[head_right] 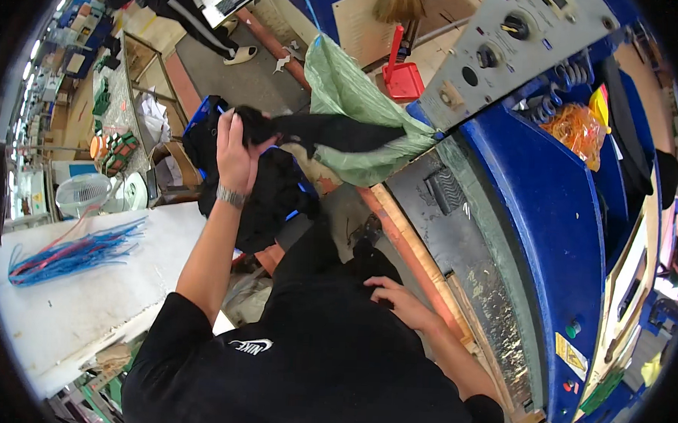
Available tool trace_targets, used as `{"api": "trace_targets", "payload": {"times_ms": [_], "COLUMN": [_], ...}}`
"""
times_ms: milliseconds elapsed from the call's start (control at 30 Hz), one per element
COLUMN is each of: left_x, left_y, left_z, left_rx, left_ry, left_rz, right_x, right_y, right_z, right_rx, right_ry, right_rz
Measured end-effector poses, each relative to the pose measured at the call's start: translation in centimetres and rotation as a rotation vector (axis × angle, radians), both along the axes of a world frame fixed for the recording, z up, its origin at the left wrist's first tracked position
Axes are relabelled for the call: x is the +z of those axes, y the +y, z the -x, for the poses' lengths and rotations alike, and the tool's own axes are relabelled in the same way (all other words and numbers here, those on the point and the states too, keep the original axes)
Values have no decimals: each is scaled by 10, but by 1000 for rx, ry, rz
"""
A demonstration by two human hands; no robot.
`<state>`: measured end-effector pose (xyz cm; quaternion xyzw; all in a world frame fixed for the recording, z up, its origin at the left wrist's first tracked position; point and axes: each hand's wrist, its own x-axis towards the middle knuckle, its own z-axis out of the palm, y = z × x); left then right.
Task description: The person uses a green plastic template to mark and cut shapes from a large piece of black fabric on a cutting table. They then bundle the cut pieces with rubber bands and place them into a cardboard box. The person also handles a large roll of black fabric, spreading it out on a table.
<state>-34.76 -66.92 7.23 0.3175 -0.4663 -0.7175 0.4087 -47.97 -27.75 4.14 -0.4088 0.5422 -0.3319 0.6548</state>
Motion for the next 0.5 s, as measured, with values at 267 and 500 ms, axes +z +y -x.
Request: {"api": "trace_targets", "payload": {"times_ms": [267, 500], "left_x": [-216, -327], "left_y": [-127, -78], "left_z": [176, 230], "left_rx": [244, -636], "left_ry": [257, -918], "left_rz": [-559, 558], "right_x": [-26, -26], "right_y": [61, 119], "right_z": [-25, -105], "right_rx": [-363, -1011], "right_ry": [22, 275], "right_rz": [-256, -876]}}
